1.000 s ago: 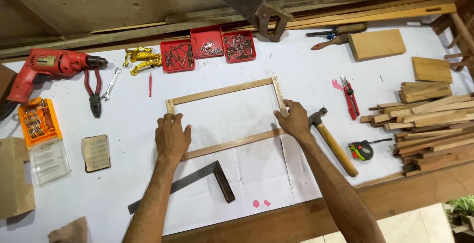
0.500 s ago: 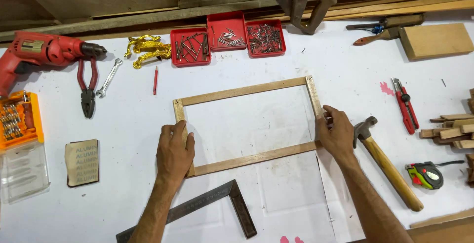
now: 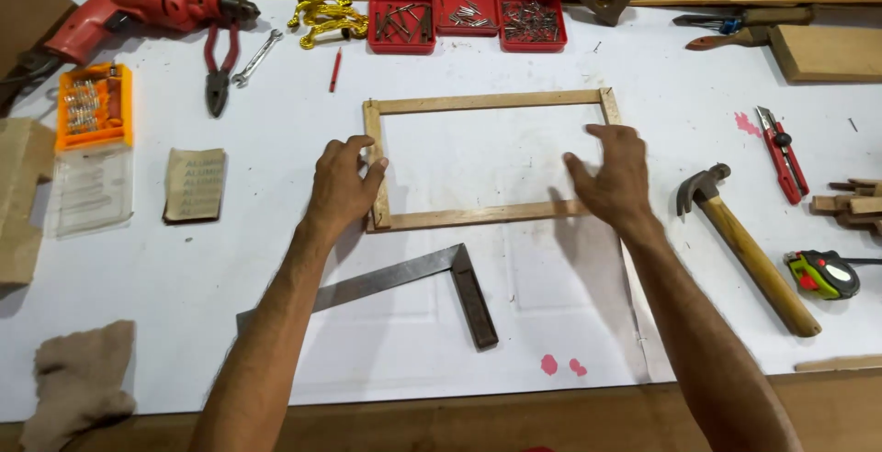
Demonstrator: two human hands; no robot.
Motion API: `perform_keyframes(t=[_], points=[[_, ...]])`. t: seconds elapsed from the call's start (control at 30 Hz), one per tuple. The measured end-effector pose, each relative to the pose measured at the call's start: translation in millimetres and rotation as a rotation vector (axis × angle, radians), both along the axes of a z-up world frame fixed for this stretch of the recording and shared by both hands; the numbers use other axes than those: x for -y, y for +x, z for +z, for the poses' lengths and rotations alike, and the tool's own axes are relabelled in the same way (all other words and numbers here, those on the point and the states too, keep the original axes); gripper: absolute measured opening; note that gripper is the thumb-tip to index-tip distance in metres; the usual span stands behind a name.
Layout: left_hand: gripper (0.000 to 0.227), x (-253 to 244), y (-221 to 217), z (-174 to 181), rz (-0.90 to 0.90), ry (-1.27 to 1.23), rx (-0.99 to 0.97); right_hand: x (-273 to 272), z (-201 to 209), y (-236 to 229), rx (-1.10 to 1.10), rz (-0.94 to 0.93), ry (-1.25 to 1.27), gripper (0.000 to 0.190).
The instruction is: The person assembles a rectangular wooden frame on a workbench. They position a wood strip against the frame, check alignment with a try square, hammer nails into the joints, pick nails from red trays, and use a power drill on the frame and nearby wood pieces.
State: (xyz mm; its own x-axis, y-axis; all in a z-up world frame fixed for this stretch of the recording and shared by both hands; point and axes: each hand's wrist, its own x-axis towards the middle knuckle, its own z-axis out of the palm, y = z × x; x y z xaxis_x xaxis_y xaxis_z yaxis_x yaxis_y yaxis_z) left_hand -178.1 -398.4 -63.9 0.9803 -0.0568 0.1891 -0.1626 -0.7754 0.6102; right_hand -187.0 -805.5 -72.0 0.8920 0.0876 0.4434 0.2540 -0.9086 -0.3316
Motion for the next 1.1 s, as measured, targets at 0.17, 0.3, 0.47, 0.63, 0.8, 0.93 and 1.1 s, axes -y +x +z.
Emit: perform_keyframes(t=[0.17, 0.3, 0.47, 0.63, 0.8, 0.93, 1.1], points=[[0.039, -24, -38, 7, -0.120, -0.019, -0.111, -119, 36, -22, -0.265, 0.316, 0.141, 0.033], [0.044, -37, -63, 8, -0.196, -0.034, -0.120, -186, 31, -29, -0.435, 0.520, 0.159, 0.033], [0.042, -45, -72, -9, -0.228, -0.114, -0.090, -215, 5, -21, -0.467, 0.645, 0.289, 0.042], [0.032, -45, -70, -16, -0.220, -0.115, -0.088, -228, 18, -21, -0.473, 0.652, 0.235, 0.045], [0.031, -45, -67, -22, -0.207, -0.071, -0.034, -230, 11, -22, -0.416, 0.639, 0.143, 0.038], [0.031, -44, -67, -22, -0.204, -0.069, -0.038, -230, 8, -22, -0.389, 0.628, 0.120, 0.038], [0.028, -43, -67, -22, -0.194, -0.097, -0.027, -229, 4, -24, -0.370, 0.631, 0.159, 0.037]])
